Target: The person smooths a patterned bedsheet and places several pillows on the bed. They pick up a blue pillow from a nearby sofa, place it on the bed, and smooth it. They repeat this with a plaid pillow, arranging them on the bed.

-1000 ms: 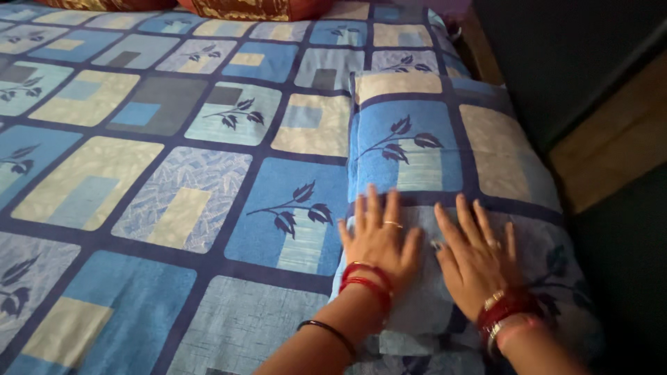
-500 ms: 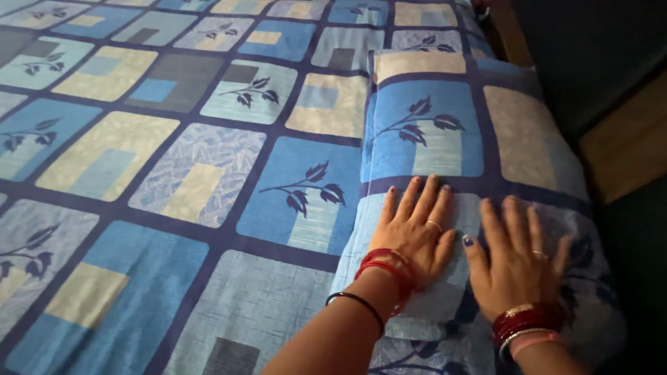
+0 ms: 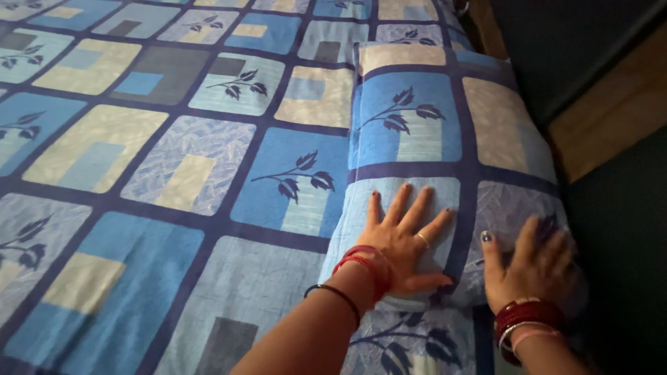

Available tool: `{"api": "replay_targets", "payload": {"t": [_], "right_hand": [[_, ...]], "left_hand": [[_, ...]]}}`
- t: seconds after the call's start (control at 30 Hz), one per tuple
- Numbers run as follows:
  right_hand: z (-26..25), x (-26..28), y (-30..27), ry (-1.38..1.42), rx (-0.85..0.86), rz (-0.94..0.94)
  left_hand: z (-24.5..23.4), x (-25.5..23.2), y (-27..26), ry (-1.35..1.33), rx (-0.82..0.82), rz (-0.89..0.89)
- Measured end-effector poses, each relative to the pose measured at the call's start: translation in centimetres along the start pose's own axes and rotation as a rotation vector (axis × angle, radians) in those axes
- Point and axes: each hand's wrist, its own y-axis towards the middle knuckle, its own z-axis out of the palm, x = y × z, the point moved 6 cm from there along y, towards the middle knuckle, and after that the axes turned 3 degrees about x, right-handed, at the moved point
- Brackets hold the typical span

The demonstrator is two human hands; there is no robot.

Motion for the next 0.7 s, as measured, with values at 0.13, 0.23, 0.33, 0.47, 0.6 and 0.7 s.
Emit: {"api": "replay_targets", "payload": {"t": [0.13, 0.23, 0.33, 0.47, 0.6, 0.7], "right_hand": [[-0.6, 2.6, -2.1, -0.015, -0.011, -0.093], [-0.9, 5.8, -3.9, -0.071, 0.058, -0.428], [-1.9, 5.3, -3.9, -0.027, 0.05, -0.296], [-2.6, 4.7, -3.6, 0.082, -0.065, -0.156], [-2.2, 6.6, -4.3, 0.115, -0.038, -0.525], [-2.6, 5.4, -2.8, 0.161, -0.084, -0.36]], "left_hand": [[-0.4, -0.5, -1.9, -0.009, -0.011, -0.035], [-0.5, -0.6, -1.8, 0.005, 0.036, -0.059], [-0.6, -0.7, -2.0, -0.008, 0.079, -0.084], [-0.7, -0.7, -1.9, 0.009, 0.122, -0.088], [0.9, -0.1, -1.4, -0.015, 0.151, -0.097], [1.3, 0.6, -0.7, -0.171, -0.121, -0.057]]}}
